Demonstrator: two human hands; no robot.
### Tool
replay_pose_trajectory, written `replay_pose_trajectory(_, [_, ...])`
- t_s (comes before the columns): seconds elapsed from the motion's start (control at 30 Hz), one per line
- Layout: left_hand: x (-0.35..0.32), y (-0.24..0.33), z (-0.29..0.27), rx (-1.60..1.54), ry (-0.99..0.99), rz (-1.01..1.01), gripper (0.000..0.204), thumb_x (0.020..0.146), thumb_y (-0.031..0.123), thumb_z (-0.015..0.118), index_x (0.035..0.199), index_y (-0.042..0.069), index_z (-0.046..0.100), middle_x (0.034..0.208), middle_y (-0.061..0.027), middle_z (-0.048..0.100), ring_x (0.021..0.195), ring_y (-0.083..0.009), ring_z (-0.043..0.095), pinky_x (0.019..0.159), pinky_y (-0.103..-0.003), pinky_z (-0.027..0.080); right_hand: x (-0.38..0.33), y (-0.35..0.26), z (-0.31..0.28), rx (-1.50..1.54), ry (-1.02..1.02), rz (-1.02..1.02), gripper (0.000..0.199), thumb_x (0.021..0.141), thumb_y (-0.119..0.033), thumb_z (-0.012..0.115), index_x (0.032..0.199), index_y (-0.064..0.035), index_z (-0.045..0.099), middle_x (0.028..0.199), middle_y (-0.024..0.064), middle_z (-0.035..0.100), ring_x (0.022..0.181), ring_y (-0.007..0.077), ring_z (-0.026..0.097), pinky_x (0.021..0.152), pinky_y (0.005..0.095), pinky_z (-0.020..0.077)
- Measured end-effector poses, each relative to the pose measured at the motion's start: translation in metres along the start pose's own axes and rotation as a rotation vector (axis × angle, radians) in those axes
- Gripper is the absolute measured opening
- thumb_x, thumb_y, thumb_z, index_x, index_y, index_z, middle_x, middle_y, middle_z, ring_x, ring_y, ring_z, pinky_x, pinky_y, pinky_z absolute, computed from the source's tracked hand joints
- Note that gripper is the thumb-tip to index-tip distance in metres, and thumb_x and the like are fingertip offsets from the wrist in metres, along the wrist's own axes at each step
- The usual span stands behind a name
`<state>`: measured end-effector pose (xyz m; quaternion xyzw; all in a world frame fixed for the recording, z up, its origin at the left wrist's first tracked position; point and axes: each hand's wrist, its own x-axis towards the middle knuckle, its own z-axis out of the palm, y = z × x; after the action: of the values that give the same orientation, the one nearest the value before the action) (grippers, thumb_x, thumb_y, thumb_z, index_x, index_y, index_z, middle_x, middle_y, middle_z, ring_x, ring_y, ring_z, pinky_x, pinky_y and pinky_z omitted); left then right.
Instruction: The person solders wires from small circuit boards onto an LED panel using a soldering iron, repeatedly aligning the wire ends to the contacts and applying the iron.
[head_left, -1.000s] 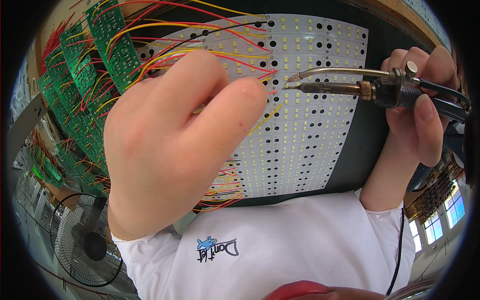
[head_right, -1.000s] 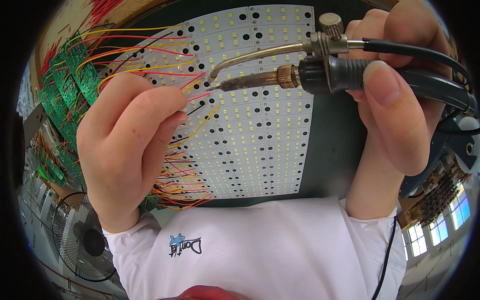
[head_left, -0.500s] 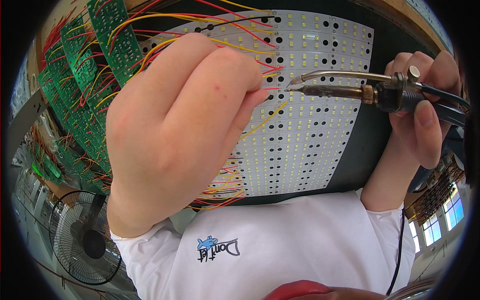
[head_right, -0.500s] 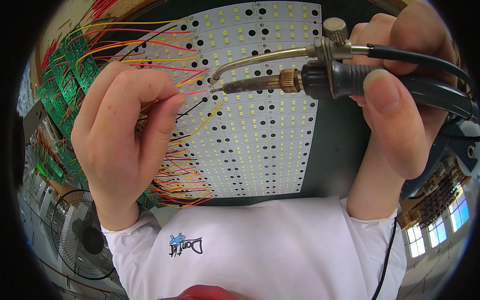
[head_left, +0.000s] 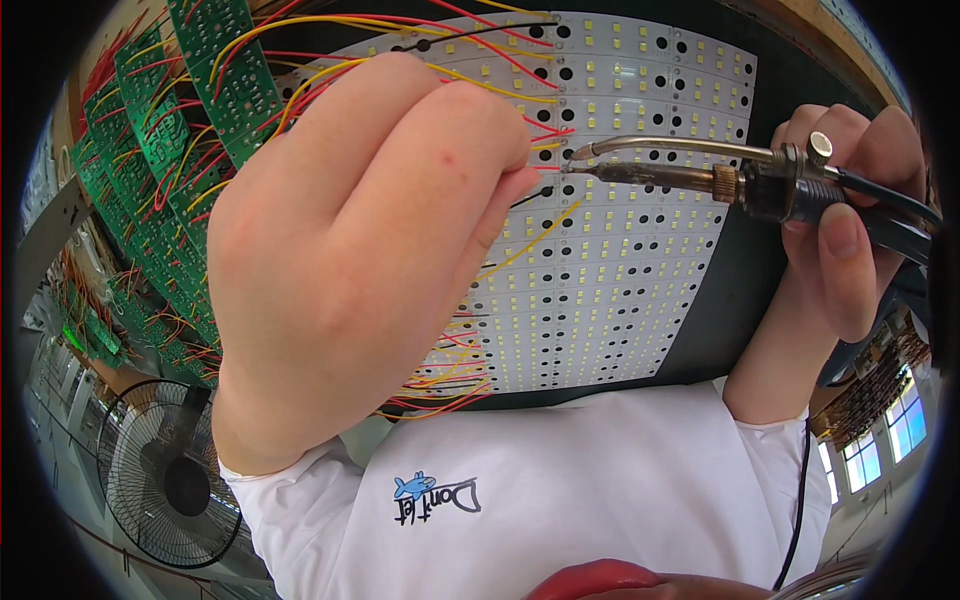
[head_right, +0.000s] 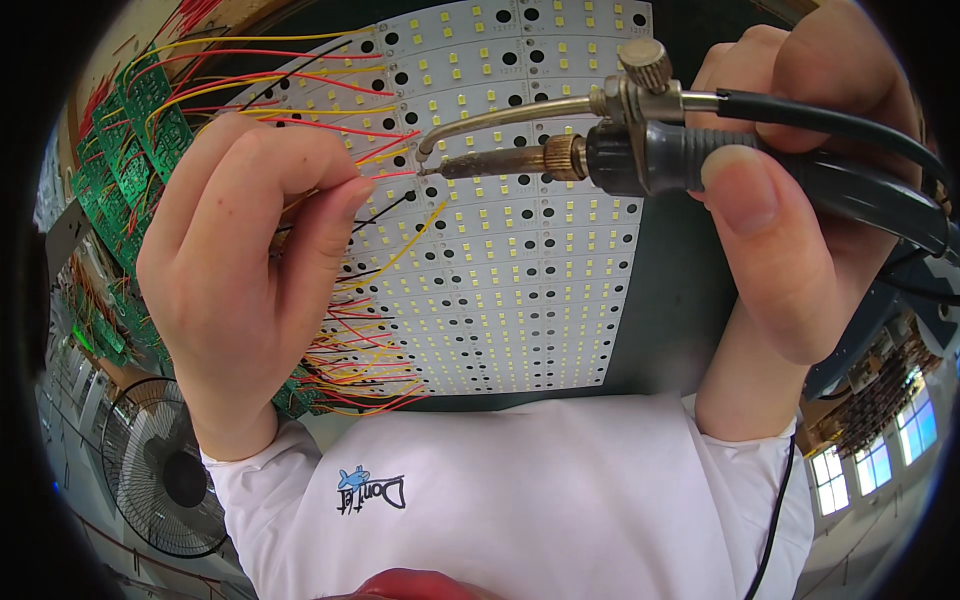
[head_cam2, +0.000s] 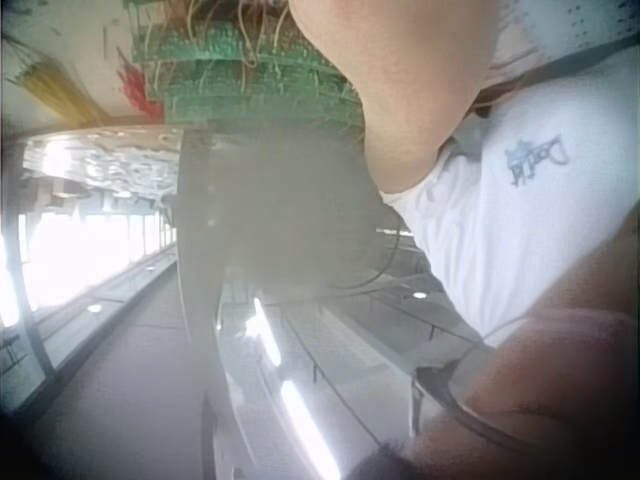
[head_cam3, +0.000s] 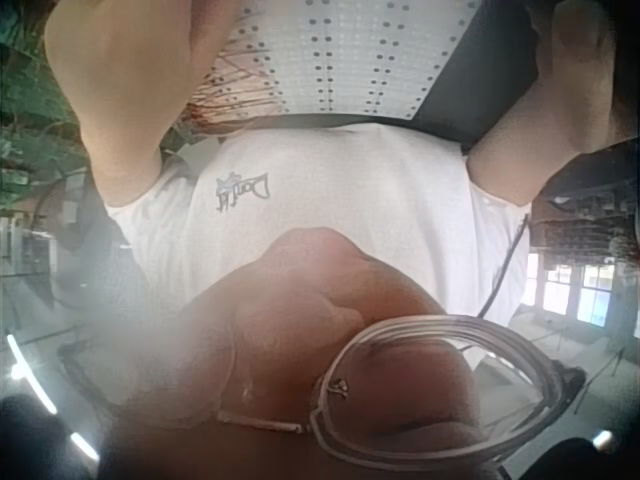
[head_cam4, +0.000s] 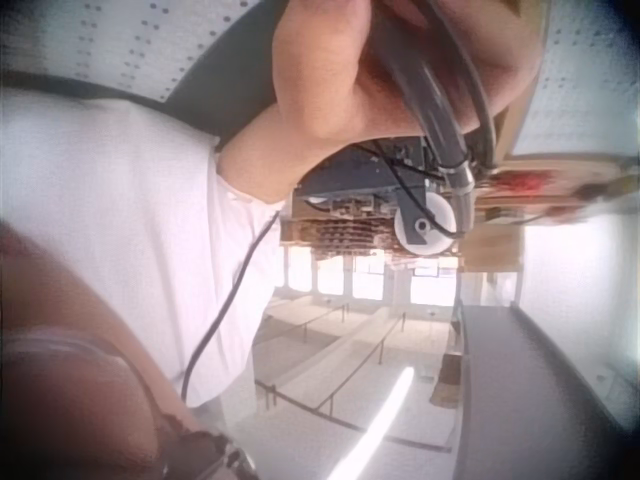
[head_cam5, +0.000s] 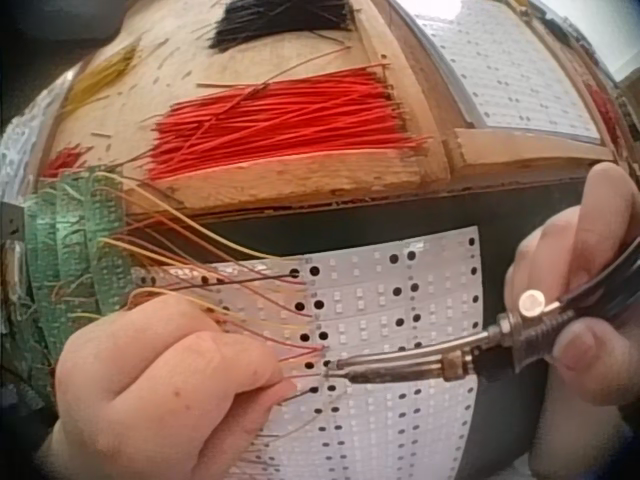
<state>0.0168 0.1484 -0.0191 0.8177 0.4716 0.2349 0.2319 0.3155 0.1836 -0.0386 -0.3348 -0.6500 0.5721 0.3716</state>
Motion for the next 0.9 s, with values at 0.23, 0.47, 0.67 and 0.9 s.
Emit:
replay_pose_trajectory(0.23, [0.005, 0.009, -0.001, 0.041, -0.039, -0.006, 0.017, 0.078, -0.006, 0.076, 0.087, 0.000, 0.062, 0.076, -0.0066, 0.059, 0.063, -0.0172, 0.056, 0.053, -0.026, 0.045, -0.001, 0.002, 0.000, -0.026, 0.012, -0.018, 0.032, 0.086, -0.021, 0.069, 0.087, -0.0131, 0.038, 0.075, 0.0034, 0.047, 0.064, 0.0115, 0.043, 0.059, 0.0268, 0.0337])
replay_pose_trajectory(0.47, [0.008, 0.005, -0.002, 0.034, -0.022, 0.039, 0.017, 0.078, -0.007, 0.075, 0.088, 0.000, 0.063, 0.077, -0.0070, 0.060, 0.062, -0.0171, 0.056, 0.053, -0.027, 0.046, -0.007, 0.008, -0.011, 0.118, 0.027, -0.075, 0.020, 0.087, -0.018, 0.059, 0.091, -0.0084, 0.042, 0.077, 0.0059, 0.044, 0.069, 0.0131, 0.038, 0.063, 0.0261, 0.0340])
replay_pose_trajectory(0.67, [0.012, 0.016, -0.036, -0.016, -0.077, -0.073, 0.007, 0.091, 0.005, 0.066, 0.093, -0.002, 0.065, 0.080, -0.0057, 0.061, 0.071, -0.0132, 0.058, 0.061, -0.023, 0.043, -0.011, 0.013, -0.013, 0.503, 0.190, 0.040, 0.037, 0.091, -0.013, 0.047, 0.117, 0.0129, 0.048, 0.087, 0.0091, 0.047, 0.079, 0.0142, 0.041, 0.069, 0.0248, 0.0355])
replay_pose_trajectory(0.9, [-0.028, 0.048, -0.082, 0.251, -0.133, -0.169, 0.014, 0.091, 0.011, 0.068, 0.095, -0.002, 0.066, 0.081, -0.0075, 0.062, 0.080, -0.0152, 0.060, 0.069, -0.025, 0.045, -0.021, 0.017, -0.025, 0.630, 0.199, -0.040, 0.044, 0.096, -0.012, 0.046, 0.125, 0.0207, 0.053, 0.104, 0.0136, 0.060, 0.085, 0.0132, 0.045, 0.075, 0.0254, 0.0343])
